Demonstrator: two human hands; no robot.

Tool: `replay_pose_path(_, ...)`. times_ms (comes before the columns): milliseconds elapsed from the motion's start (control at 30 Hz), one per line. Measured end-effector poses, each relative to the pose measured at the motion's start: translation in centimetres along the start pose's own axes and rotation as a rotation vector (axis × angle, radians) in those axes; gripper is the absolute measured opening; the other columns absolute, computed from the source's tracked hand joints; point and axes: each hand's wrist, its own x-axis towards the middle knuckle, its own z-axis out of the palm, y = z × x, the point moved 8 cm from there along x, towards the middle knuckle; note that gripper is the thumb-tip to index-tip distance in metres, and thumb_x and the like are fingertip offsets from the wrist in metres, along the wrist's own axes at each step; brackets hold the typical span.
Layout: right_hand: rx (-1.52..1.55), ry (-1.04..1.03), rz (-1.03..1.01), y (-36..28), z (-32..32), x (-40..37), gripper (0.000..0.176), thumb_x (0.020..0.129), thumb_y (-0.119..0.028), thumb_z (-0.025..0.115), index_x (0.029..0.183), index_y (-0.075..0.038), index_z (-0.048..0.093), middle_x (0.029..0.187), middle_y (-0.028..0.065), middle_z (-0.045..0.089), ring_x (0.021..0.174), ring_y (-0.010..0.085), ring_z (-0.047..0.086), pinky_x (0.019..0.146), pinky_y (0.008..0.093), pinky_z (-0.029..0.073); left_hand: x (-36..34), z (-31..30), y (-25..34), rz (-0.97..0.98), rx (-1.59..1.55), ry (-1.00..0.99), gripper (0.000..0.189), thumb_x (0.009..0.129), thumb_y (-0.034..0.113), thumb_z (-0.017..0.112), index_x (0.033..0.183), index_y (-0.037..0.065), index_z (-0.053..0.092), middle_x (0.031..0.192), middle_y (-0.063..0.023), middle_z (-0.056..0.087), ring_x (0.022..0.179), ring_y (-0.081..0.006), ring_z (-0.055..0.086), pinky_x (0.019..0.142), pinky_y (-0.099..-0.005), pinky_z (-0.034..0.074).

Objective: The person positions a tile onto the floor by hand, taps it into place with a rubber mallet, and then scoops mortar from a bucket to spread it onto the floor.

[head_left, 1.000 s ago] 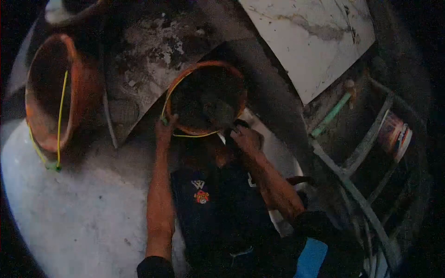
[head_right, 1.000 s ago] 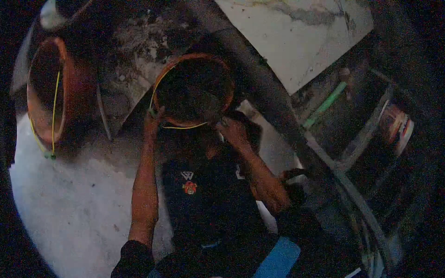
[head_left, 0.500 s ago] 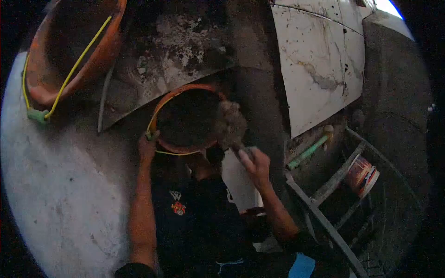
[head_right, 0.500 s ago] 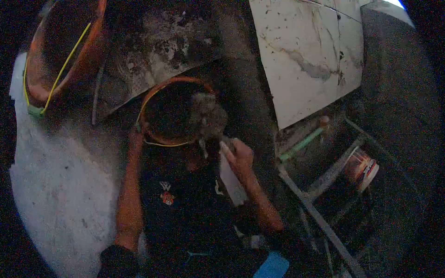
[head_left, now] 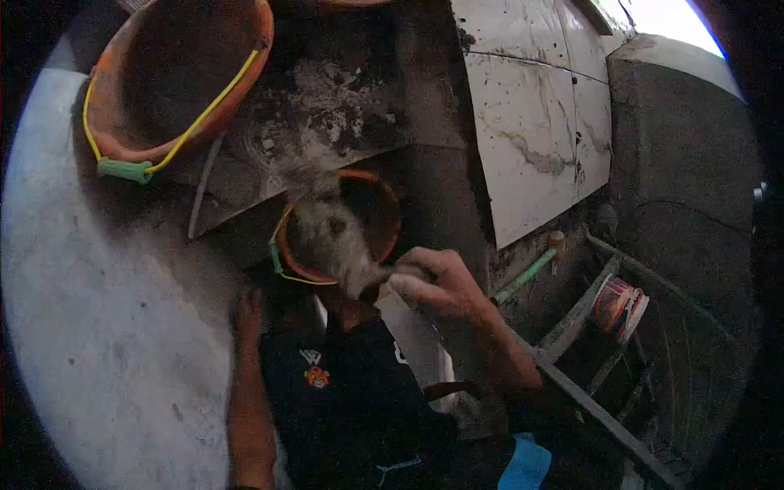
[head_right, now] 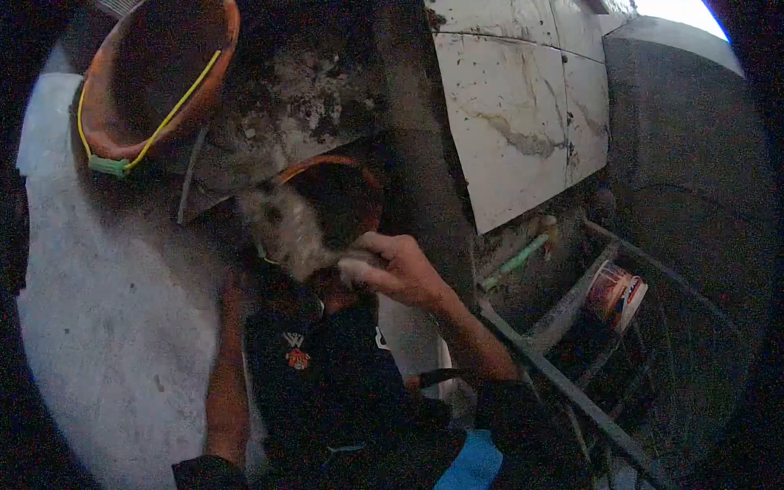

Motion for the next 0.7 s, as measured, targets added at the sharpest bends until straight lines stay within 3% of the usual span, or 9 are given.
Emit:
replay_pose_path(33,0.143,-0.158,0.1,-0.8,1.2,0.1,0.026,0.078,-0.027,0.061,0.08,-0.002,0.055,0.062,0.0024,0.051,0.059,0.0107,0.051,0.053,0.0271,0.042,-0.3,0.7,-0.9,0.002,0.016,-0.025,0.048,0.086,0.039,0.044,0.119,0.004,0.044,0.122,-0.0189,0.044,0.111,-0.0326,0.044,0.092,-0.0401,0.035)
replay_pose_path(133,0.308,-0.283,0.098,-0.6,0.1,1.9,0.027,0.08,-0.026,0.059,0.087,-0.001,0.056,0.067,0.0042,0.053,0.06,0.0134,0.054,0.054,0.0287,0.045,-0.5,2.8,-3.2,0.168,0.094,-0.006,0.047,0.087,0.038,0.043,0.12,0.005,0.044,0.12,-0.0185,0.045,0.109,-0.0323,0.045,0.091,-0.0393,0.036)
replay_pose_path(167,0.473,-0.126,0.008,0.5,-2.9,3.0,0.027,0.081,-0.026,0.057,0.09,-0.001,0.055,0.07,0.004,0.054,0.062,0.0138,0.054,0.055,0.029,0.046,0.4,3.6,-3.8,0.171,0.093,-0.003,0.047,0.087,0.038,0.043,0.12,0.005,0.044,0.12,-0.0185,0.045,0.109,-0.0323,0.045,0.091,-0.0393,0.036)
replay_pose_path(233,0.421,0.221,-0.002,5.0,-10.7,6.1,0.028,0.083,-0.027,0.053,0.097,-0.002,0.054,0.076,0.0048,0.055,0.07,0.0152,0.054,0.059,0.029,0.047,0.3,3.9,-3.0,0.505,0.03,0.136,0.046,0.088,0.037,0.042,0.12,0.004,0.043,0.12,-0.0179,0.046,0.107,-0.0319,0.046,0.09,-0.0389,0.037)
replay_pose_path(333,-0.463,0.586,-0.007,5.4,-16.3,0.8,0.03,0.086,-0.027,0.047,0.101,-0.002,0.053,0.077,0.0056,0.055,0.074,0.0164,0.053,0.062,0.0269,0.044,0.8,3.3,0.0,0.265,-0.003,-0.02,0.046,0.088,0.035,0.042,0.12,0.002,0.042,0.119,-0.0185,0.046,0.107,-0.0307,0.047,0.089,-0.0371,0.038)
replay_pose_path(400,-0.486,0.705,-0.055,3.8,-12.4,-4.6,0.025,0.086,-0.024,0.045,0.092,-0.001,0.053,0.074,0.0057,0.052,0.066,0.0164,0.049,0.06,0.0255,0.04,0.3,2.8,0.9,0.21,-0.129,0.0,0.046,0.088,0.034,0.042,0.12,0.001,0.042,0.12,-0.0185,0.046,0.107,-0.0304,0.046,0.089,-0.0368,0.038)
replay_pose_path(500,-0.605,0.597,0.208,8.4,-9.1,-6.9,0.024,0.085,-0.022,0.046,0.09,0.001,0.05,0.072,0.008,0.052,0.065,0.0185,0.049,0.06,0.028,0.04,1.2,1.4,4.1,0.205,-0.112,0.036,0.044,0.088,0.03,0.043,0.121,0.0,0.041,0.12,-0.0186,0.046,0.108,-0.0301,0.046,0.089,-0.0365,0.038)
replay_pose_path(567,-0.254,0.342,0.386,11.4,-3.2,-5.6,0.043,0.082,-0.037,0.052,0.101,0.001,0.053,0.084,0.0173,0.06,0.076,0.0283,0.059,0.067,0.0358,0.045,0.7,0.9,4.6,0.202,0.008,0.063,0.043,0.088,0.026,0.043,0.123,0.001,0.039,0.12,-0.0187,0.046,0.108,-0.031,0.047,0.089,-0.0369,0.037)
replay_pose_path(700,-0.927,0.206,0.244,16.4,3.1,1.3,0.031,0.08,-0.026,0.053,0.101,-0.004,0.053,0.077,0.0152,0.06,0.07,0.0298,0.06,0.063,0.0386,0.047,0.0,-0.4,10.9,0.237,0.046,0.134,0.045,0.089,0.022,0.039,0.129,0.005,0.031,0.12,-0.0195,0.045,0.109,-0.0327,0.045,0.09,-0.0367,0.036)
